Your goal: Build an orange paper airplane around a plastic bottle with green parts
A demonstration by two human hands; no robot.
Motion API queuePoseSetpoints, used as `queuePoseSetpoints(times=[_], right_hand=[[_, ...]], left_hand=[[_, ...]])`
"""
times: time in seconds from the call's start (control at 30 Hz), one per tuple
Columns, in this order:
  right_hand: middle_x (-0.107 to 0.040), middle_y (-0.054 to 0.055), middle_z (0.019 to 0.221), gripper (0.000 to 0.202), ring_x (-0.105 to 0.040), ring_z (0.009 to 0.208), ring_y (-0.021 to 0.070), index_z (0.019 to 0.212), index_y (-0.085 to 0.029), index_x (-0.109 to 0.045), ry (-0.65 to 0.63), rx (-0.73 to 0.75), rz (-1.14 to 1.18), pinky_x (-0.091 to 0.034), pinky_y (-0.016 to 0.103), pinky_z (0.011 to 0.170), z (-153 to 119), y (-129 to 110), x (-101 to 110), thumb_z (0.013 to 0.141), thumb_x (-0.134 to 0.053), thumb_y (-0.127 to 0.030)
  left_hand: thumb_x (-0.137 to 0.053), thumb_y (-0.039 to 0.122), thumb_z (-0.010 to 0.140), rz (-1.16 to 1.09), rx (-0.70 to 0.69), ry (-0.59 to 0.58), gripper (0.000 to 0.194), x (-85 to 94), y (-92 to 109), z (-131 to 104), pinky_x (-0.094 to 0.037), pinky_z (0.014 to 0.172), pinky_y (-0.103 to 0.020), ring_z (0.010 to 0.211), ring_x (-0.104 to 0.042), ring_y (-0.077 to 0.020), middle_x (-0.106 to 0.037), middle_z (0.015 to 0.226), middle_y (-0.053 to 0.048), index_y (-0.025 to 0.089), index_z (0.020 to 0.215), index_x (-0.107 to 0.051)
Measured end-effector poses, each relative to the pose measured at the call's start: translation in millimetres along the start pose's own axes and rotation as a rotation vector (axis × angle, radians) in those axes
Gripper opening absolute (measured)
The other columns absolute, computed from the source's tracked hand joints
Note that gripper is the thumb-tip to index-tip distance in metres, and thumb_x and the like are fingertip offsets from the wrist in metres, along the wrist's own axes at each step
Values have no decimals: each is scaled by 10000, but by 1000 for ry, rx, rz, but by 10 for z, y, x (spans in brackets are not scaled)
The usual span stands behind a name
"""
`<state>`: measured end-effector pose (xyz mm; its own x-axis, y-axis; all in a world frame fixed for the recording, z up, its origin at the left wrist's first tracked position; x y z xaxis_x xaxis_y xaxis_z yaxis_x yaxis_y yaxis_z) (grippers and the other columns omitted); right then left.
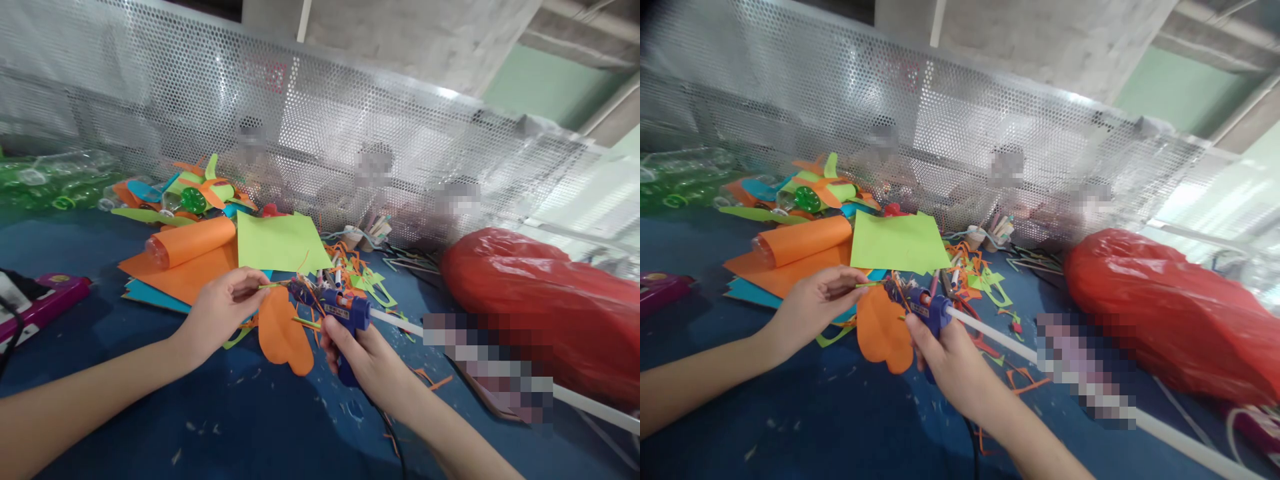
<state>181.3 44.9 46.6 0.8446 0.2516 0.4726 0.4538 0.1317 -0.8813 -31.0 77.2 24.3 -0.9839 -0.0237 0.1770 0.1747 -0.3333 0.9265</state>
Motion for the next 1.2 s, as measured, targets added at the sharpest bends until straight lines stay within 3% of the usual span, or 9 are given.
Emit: queuePoseSetpoints(times=[0.17, 0.53, 0.87, 1.2], right_hand=[[-501, -16, 661, 456, -503, 554, 116, 815, -199, -497, -22, 38, 3, -427, 252, 515, -47, 12, -48, 847, -408, -645], [-487, -28, 615, 429, -536, 486, 115, 767, -203, -495, 21, 41, -7, -433, 243, 462, -13, 11, -26, 847, -432, -619], [-456, -60, 569, 498, -508, 403, 95, 1016, -165, -517, 28, -20, 37, -436, 210, 402, -6, -105, 16, 832, -435, -621], [-469, -57, 538, 473, -520, 398, 110, 968, -170, -545, 62, -50, -3, -419, 214, 390, -3, -115, 46, 832, -434, -609]], left_hand=[[-616, 316, 806, -10, -29, -17, 121, -20, -40, -8, -556, 755, -279, 859, -668, -173, -695, 862, -3, 220, 879, -605], [-636, 284, 788, -45, -24, 25, 89, -13, -24, -3, -548, 758, -236, 838, -663, -144, -691, 835, 12, 224, 848, -613], [-640, 273, 771, -52, -9, 40, 93, -10, -15, 13, -543, 781, -250, 843, -662, -150, -689, 835, 3, 212, 834, -608], [-639, 288, 781, -45, -24, 34, 99, -3, -28, 17, -540, 758, -234, 839, -657, -144, -684, 839, 9, 220, 845, -607]])
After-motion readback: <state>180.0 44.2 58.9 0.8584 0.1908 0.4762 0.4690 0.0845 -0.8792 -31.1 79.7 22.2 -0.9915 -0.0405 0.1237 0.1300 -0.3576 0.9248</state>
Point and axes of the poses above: each hand's wrist, its own z-axis towards the middle knuckle, its own x-axis out of the back of the hand, y = z × x, the point moved 2 cm from there along z, towards the middle knuckle
